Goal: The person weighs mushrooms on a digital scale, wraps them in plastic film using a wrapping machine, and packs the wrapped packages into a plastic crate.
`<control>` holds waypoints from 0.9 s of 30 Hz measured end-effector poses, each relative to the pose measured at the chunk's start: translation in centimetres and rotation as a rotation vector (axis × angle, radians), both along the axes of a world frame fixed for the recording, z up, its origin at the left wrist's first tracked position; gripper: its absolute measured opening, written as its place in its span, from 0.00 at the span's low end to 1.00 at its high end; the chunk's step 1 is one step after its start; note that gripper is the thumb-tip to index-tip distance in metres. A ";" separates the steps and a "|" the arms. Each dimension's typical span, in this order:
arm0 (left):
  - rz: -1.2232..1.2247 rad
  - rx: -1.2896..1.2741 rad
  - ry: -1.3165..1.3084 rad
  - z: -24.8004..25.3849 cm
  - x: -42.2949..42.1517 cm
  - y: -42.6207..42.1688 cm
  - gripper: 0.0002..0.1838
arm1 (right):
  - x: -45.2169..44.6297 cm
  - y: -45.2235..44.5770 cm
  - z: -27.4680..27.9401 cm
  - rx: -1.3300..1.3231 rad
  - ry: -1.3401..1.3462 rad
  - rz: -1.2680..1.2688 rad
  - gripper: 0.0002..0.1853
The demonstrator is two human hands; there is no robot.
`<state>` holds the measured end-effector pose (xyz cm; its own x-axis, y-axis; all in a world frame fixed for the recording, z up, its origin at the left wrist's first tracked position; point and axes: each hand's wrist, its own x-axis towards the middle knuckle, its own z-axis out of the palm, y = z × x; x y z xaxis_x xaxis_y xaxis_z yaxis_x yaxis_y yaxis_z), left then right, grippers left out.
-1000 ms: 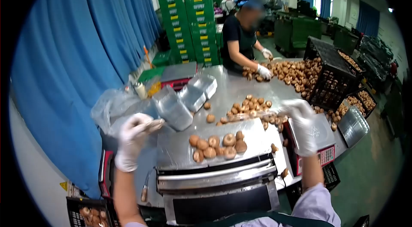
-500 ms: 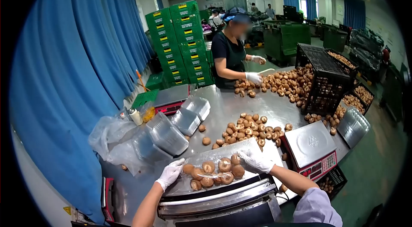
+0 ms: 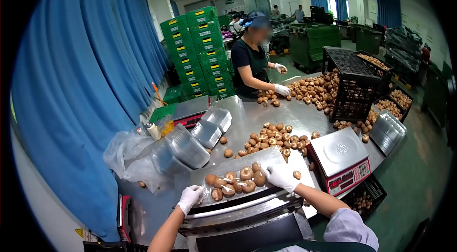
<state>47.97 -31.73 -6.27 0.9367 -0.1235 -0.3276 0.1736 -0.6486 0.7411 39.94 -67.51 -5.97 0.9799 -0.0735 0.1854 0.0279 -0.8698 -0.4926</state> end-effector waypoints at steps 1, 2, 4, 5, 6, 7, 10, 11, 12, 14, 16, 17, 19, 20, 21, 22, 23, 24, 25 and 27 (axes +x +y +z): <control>-0.096 0.221 -0.014 -0.3 0.3 -0.3 0.20 | 0.0 0.5 0.4 0.005 0.004 -0.009 0.20; -0.058 0.086 -0.052 -1.1 0.0 -0.9 0.20 | 0.2 1.0 0.6 0.086 0.076 -0.037 0.21; 0.047 -0.063 -0.074 -0.5 -1.3 -2.2 0.20 | 0.1 0.8 0.8 0.279 0.165 -0.060 0.21; 0.067 -0.125 -0.136 -1.8 -1.0 -2.0 0.19 | -0.1 0.9 0.4 0.281 0.160 -0.064 0.21; 0.080 -0.198 -0.233 -3.8 -0.9 -1.2 0.20 | -0.3 1.1 -0.2 0.302 0.055 -0.098 0.20; 0.093 -0.273 -0.329 -2.4 -2.0 -1.8 0.21 | -0.7 1.2 -0.1 0.320 -0.050 -0.132 0.20; 0.127 -0.446 -0.487 2.2 -11.8 -3.1 0.18 | -5.6 0.7 0.6 0.480 -0.201 0.026 0.14; 0.216 -0.400 -0.477 1.6 -15.2 -3.1 0.16 | -9.6 1.7 1.6 0.414 -0.205 -0.001 0.12; 0.217 -0.316 -0.627 0.1 -18.2 -2.6 0.14 | -12.6 2.1 0.1 0.324 -0.188 0.000 0.09; 0.310 -0.099 -0.645 -5.9 -23.8 -0.1 0.09 | -18.0 2.6 -2.4 0.339 -0.105 0.070 0.08; 0.237 -0.055 -0.660 -7.7 -24.0 0.3 0.09 | -21.9 2.9 -6.6 0.250 0.068 -0.017 0.10; 0.164 -0.004 -0.669 -8.4 -24.3 0.3 0.08 | -22.8 3.7 -4.5 0.232 0.401 -0.106 0.12; 0.017 0.111 -0.661 -9.6 -26.1 0.8 0.08 | -22.5 3.7 -5.0 0.189 0.507 -0.047 0.13; -0.057 0.170 -0.647 -9.9 -27.4 1.1 0.08 | -22.1 3.6 -6.5 0.182 0.460 -0.033 0.14; -0.133 0.230 -0.634 -10.2 -28.6 1.5 0.08 | -21.1 3.5 -5.3 0.133 0.502 -0.007 0.16; -0.282 0.258 -0.802 -11.3 -27.6 2.3 0.10 | -20.4 3.4 -4.7 0.107 0.497 0.023 0.17; -0.324 0.349 -0.765 -11.0 -27.0 2.7 0.10 | -19.8 3.3 -4.2 0.084 0.488 0.052 0.18; -0.196 0.297 -0.542 -10.1 -26.5 2.9 0.13 | -19.1 3.0 -3.8 0.067 0.496 0.068 0.18; -0.067 0.244 -0.318 -8.9 -26.1 2.7 0.16 | -18.8 2.7 -3.2 0.048 0.505 0.084 0.19; 0.129 -0.010 0.038 -2.7 -26.0 1.0 0.17 | -18.6 1.9 -1.6 0.099 0.360 0.054 0.19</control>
